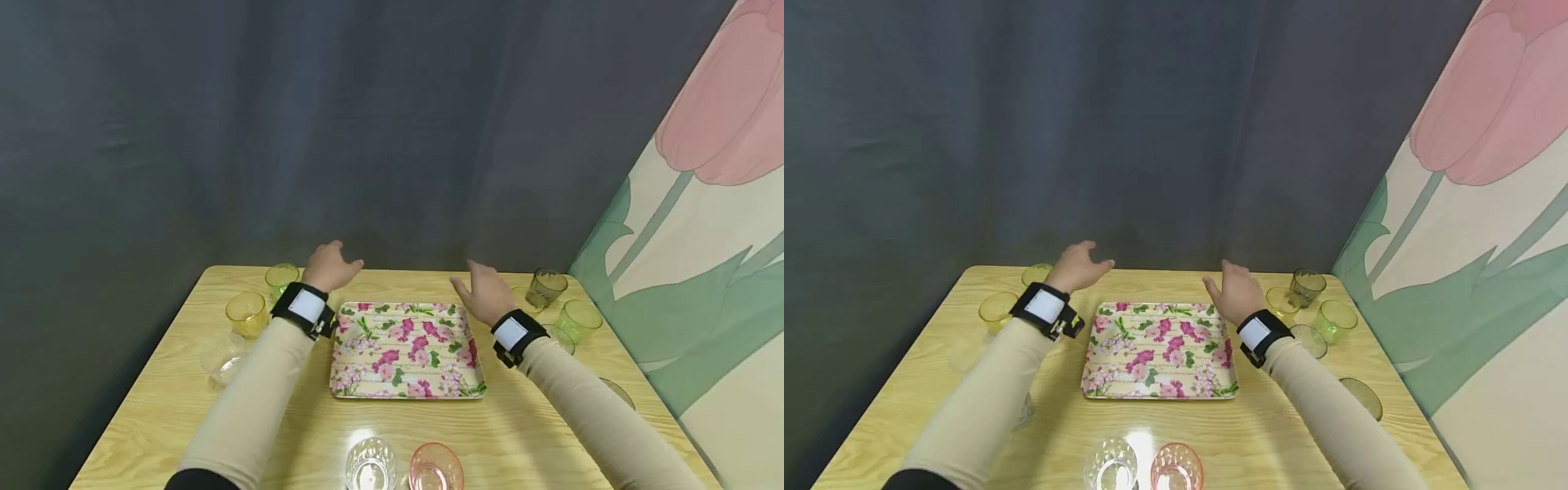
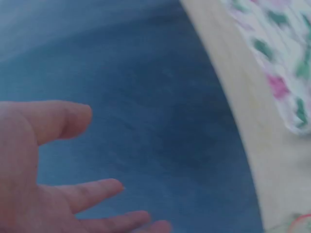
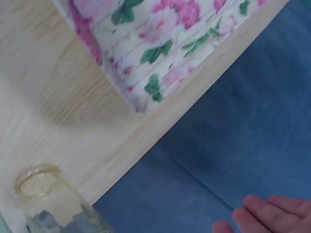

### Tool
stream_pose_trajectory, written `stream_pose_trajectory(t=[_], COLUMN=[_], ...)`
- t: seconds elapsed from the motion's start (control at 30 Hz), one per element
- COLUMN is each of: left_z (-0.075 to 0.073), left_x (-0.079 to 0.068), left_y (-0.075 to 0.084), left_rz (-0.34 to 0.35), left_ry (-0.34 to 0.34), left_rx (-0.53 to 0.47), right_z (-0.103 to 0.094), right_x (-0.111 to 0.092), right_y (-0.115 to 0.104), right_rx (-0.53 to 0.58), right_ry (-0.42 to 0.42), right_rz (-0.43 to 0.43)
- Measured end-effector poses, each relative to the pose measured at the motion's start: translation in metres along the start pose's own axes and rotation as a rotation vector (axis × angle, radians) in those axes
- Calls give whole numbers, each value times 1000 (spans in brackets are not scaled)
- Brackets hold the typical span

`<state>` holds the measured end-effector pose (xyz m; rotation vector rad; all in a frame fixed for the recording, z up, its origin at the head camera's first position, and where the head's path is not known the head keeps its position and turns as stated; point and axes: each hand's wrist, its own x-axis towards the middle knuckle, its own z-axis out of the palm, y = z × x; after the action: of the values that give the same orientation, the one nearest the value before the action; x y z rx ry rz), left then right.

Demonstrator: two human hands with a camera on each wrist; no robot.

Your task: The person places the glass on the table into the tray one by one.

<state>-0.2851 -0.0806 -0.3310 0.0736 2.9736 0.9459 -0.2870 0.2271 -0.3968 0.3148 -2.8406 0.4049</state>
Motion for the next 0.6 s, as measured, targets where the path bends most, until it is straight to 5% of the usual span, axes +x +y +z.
stream_pose_trajectory(t=[0.33, 0.6], left_z=[-12, 8], left_x=[-86, -142], left_y=[-2, -14], left_rz=[142, 170], left_ry=[-16, 34], left_rx=[-80, -194], right_z=[-20, -16], right_x=[-45, -87], right_y=[-16, -5], right_rx=[108, 124], right_ry=[1, -155], right_rz=[12, 93])
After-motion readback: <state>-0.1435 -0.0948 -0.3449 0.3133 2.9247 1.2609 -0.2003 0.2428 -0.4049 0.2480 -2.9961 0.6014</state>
